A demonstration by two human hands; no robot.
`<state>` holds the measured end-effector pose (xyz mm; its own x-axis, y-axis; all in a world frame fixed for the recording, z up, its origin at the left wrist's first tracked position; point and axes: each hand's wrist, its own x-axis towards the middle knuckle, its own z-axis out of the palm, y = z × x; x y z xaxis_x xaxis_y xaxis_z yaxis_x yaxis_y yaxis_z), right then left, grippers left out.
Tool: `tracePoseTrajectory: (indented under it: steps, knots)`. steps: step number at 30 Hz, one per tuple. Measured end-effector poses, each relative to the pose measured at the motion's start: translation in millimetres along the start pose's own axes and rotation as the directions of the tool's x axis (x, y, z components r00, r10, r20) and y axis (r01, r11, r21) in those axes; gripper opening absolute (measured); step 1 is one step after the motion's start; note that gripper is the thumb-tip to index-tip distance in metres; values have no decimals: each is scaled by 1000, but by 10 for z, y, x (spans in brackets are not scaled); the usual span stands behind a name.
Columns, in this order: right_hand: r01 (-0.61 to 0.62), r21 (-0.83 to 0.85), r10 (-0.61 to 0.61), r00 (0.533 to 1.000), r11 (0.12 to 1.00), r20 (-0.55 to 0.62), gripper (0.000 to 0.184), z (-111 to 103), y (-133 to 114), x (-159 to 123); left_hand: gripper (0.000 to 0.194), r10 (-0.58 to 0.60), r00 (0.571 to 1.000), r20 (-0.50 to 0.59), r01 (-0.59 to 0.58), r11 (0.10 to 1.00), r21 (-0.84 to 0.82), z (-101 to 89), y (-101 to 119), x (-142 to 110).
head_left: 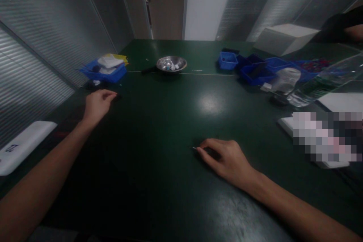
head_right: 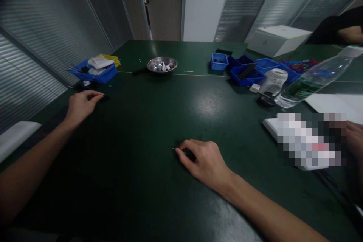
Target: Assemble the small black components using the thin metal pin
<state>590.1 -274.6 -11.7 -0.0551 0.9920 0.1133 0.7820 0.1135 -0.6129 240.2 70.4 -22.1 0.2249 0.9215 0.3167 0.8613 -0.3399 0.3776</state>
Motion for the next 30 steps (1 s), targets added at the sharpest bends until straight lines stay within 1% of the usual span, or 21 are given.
tracePoseTrajectory:
  steps: [4, 7, 10, 12, 17, 20, 23, 26, 30]
  knots:
    - [-1, 2, 1, 1000, 1000, 10, 29, -9, -3, -8, 32, 67, 997, -25, -66, 998, 13, 17, -38, -3]
    - [-2, 1, 2, 1000, 1000, 10, 28, -14, -3, -8, 34, 158, 987, -43, -156, 987, 37, 6, -37, -31]
    - [-7, -10, 7, 1000, 1000, 8, 28, -18, -11, -4, 34, 262, 965, -26, -258, 960, 105, -15, -15, -59]
    - [-7, -12, 7, 1000, 1000, 7, 28, -20, -16, -2, 34, 291, 957, 4, -288, 943, 164, -24, 6, -73]
    - [0, 0, 0, 1000, 1000, 6, 28, -15, -13, 0, 37, 308, 948, 82, -318, 892, 320, -23, 74, -111]
    - [0, -8, 0, 1000, 1000, 2, 29, -9, -7, 7, 38, 313, 944, 102, -328, 865, 381, -17, 129, -137]
    - [7, -5, -7, 1000, 1000, 0, 29, -7, -6, 11, 40, 307, 945, 111, -325, 854, 405, -21, 182, -158]
    - [13, -4, -13, 1000, 1000, -2, 29, -8, -9, 6, 42, 282, 948, 146, -318, 854, 411, -35, 221, -170]
    - [9, -4, -9, 1000, 1000, -8, 29, -11, -14, 0, 45, 282, 943, 179, -332, 846, 418, -59, 230, -175]
